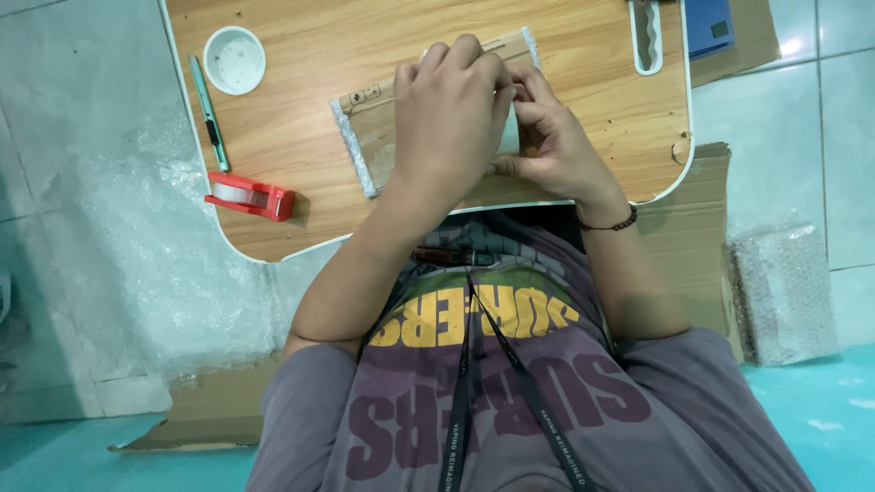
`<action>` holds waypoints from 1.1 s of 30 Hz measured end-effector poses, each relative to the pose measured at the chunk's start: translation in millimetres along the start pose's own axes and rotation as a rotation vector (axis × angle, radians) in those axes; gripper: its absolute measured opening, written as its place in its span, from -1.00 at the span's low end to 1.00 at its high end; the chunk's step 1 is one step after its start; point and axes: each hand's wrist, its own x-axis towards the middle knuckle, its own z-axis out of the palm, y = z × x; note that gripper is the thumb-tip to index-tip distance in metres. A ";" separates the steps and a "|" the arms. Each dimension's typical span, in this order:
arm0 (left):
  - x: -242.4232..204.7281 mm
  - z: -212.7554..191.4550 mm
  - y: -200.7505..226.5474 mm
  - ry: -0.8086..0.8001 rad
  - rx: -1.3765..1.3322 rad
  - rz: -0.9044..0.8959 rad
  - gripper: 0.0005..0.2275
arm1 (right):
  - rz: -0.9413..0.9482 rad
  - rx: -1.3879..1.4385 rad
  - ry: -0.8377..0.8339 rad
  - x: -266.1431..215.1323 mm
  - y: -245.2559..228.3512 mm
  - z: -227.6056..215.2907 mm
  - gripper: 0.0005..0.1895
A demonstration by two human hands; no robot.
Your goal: Wrapping a flat object in bubble wrap and then sealing it inside a custom-folded cardboard box using adhesive tape.
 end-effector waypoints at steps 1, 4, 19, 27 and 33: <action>-0.4 4.6 0.8 0.018 0.036 0.018 -0.92 | -0.005 0.013 -0.001 -0.3 -0.3 0.2 -0.66; -2.7 6.8 4.5 0.015 0.065 0.053 -0.93 | 0.009 0.016 0.012 -1.8 3.3 -1.0 -0.69; -11.6 -22.0 3.1 -0.060 -0.199 0.127 -0.75 | 0.006 0.076 0.000 0.1 2.9 -1.3 -0.68; -14.2 -19.7 6.5 0.019 -0.093 0.187 -0.67 | 0.034 0.109 0.001 -0.6 2.9 -0.3 -0.50; -16.1 -16.6 7.2 0.019 -0.045 0.194 -0.71 | 0.056 0.085 0.012 -1.7 2.8 -0.2 -0.59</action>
